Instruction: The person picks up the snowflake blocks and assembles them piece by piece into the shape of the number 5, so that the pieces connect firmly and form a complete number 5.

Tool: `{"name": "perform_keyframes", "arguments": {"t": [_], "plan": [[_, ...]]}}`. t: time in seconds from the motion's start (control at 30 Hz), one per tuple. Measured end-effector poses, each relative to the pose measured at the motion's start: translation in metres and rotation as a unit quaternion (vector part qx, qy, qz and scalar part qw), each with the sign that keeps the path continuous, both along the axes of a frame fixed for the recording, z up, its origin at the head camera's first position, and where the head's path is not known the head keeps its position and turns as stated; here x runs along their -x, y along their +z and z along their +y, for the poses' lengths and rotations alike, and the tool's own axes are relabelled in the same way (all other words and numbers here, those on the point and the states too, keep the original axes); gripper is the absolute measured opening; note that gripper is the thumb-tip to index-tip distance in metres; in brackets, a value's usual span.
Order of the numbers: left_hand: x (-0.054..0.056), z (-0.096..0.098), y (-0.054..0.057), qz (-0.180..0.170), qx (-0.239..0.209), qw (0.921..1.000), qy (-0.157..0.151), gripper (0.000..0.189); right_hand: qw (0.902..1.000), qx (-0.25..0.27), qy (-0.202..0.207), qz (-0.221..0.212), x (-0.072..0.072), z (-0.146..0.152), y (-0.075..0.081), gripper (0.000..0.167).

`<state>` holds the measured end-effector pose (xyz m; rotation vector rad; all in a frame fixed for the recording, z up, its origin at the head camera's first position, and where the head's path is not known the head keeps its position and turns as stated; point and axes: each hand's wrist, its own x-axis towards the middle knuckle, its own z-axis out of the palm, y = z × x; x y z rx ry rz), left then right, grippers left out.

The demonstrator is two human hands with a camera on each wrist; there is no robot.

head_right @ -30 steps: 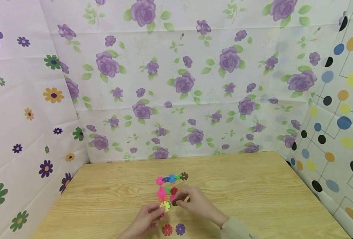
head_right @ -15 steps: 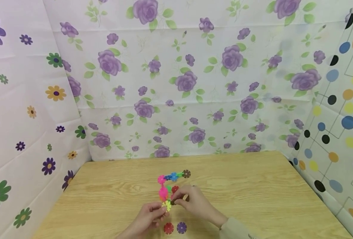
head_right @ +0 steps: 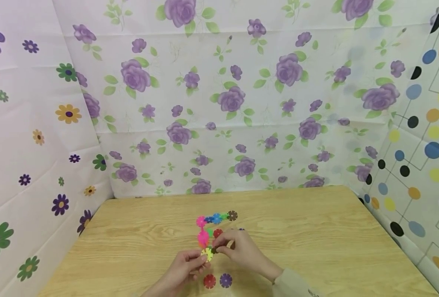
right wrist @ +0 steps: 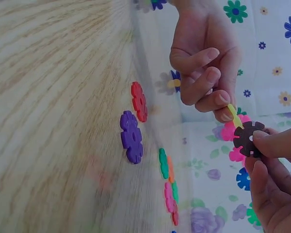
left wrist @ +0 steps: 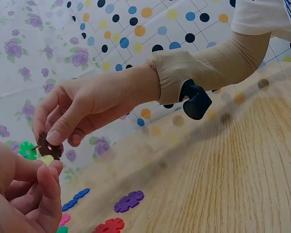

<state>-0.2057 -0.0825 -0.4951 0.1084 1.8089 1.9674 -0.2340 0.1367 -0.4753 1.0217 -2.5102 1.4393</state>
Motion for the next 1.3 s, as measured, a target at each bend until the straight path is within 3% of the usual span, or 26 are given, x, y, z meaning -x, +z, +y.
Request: {"name": "perform_keyframes", "arguments": {"t": [0.37,0.67,1.07,1.2,1.3], "plan": [[-0.003,0.003,0.004,0.012,-0.019,0.9997,0.002,0.015,0.9979,0.056,0.02,0.025,-0.008,-0.007,-0.004,0.01],[-0.004,0.003,0.012,0.009,-0.012,0.9997,0.018,0.014,0.9948,0.098,0.029,0.006,-0.007,-0.01,-0.008,0.005],[-0.002,-0.004,0.007,-0.005,0.022,0.9986,-0.049,0.034,0.9963,0.075,0.027,0.032,-0.003,-0.006,-0.012,0.009],[-0.001,-0.007,0.005,-0.042,-0.032,0.9956,-0.078,0.046,0.996,0.076,0.032,0.034,-0.003,-0.008,-0.012,0.016],[0.002,-0.008,0.004,-0.067,-0.085,0.9899,-0.091,0.042,0.995,0.079,0.043,0.043,-0.002,-0.009,-0.012,0.019]]}}
